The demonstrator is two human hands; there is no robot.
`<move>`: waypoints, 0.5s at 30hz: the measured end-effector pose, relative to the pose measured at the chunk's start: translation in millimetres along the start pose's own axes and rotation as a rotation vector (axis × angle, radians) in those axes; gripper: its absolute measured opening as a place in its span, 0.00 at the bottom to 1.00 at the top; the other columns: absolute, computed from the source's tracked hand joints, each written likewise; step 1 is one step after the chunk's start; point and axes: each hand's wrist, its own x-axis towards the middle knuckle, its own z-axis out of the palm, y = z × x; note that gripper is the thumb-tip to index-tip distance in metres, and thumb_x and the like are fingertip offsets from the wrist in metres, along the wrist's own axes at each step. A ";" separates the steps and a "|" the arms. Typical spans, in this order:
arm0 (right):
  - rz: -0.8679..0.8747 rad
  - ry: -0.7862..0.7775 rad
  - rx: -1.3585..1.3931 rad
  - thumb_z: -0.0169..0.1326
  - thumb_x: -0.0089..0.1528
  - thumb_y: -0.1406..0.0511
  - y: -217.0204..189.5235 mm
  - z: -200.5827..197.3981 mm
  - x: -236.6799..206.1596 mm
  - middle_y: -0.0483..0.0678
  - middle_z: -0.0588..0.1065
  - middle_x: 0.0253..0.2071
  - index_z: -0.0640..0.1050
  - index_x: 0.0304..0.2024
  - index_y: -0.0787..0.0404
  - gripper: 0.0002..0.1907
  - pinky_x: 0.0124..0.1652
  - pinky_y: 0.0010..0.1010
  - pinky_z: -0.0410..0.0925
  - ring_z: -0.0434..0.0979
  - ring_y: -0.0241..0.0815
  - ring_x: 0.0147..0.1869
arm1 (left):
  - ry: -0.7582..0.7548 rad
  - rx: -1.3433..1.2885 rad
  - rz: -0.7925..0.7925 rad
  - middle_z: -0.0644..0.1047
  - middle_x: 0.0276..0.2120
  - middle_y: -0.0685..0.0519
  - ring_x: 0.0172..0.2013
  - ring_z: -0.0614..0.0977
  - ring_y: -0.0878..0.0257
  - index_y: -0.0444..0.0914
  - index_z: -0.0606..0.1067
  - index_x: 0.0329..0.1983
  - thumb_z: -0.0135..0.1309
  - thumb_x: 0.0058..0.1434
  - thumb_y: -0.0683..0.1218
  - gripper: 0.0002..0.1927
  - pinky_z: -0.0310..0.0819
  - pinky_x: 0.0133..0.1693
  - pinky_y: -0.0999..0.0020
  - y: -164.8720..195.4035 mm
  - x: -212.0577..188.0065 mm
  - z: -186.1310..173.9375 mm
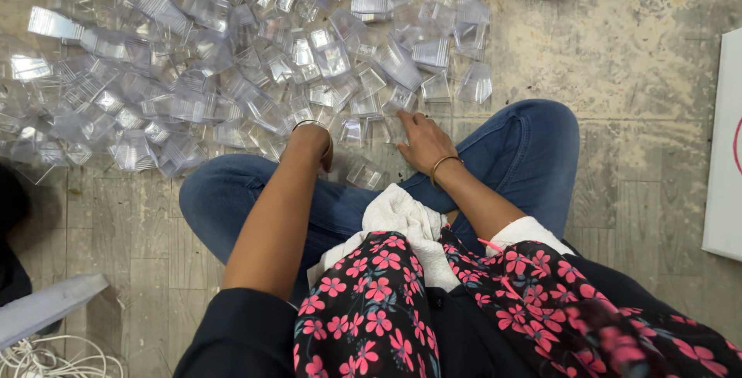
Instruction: The person sits on the floor among a large pile of clear tapered plastic cups and stacks them one at a time, fitting cups together into nested stacks and setting completed stacks aside near cardboard boxes.
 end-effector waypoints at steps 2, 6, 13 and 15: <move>0.002 -0.001 -0.002 0.62 0.58 0.62 -0.1 0.0 -0.2 0.58 0.72 0.54 0.65 0.65 0.55 0.35 0.52 0.50 0.69 0.73 0.61 0.58 | 0.017 -0.055 -0.037 0.73 0.59 0.42 0.57 0.77 0.43 0.45 0.65 0.65 0.62 0.58 0.56 0.34 0.76 0.50 0.44 -0.3 6.6 0.3; 0.022 -0.020 0.013 0.62 0.58 0.62 0.1 -0.2 -0.6 0.58 0.72 0.54 0.65 0.65 0.54 0.34 0.52 0.49 0.70 0.74 0.61 0.57 | 0.201 -0.251 -0.139 0.70 0.61 0.41 0.59 0.74 0.41 0.46 0.59 0.68 0.62 0.59 0.54 0.37 0.75 0.49 0.41 1.7 16.4 8.3; 0.000 -0.007 -0.003 0.62 0.58 0.62 -2.0 -2.1 -0.1 0.58 0.72 0.52 0.65 0.65 0.54 0.34 0.51 0.50 0.70 0.74 0.62 0.55 | 0.512 -0.535 -0.271 0.67 0.64 0.39 0.61 0.71 0.38 0.44 0.53 0.72 0.63 0.58 0.49 0.43 0.76 0.47 0.37 21.5 5.2 4.7; 0.009 -0.017 -0.008 0.62 0.58 0.61 -2.6 -2.0 0.1 0.58 0.72 0.51 0.65 0.65 0.54 0.34 0.51 0.50 0.70 0.75 0.62 0.54 | 0.566 -0.557 -0.283 0.72 0.61 0.39 0.59 0.74 0.39 0.39 0.59 0.68 0.67 0.55 0.47 0.41 0.79 0.44 0.37 25.6 0.1 5.2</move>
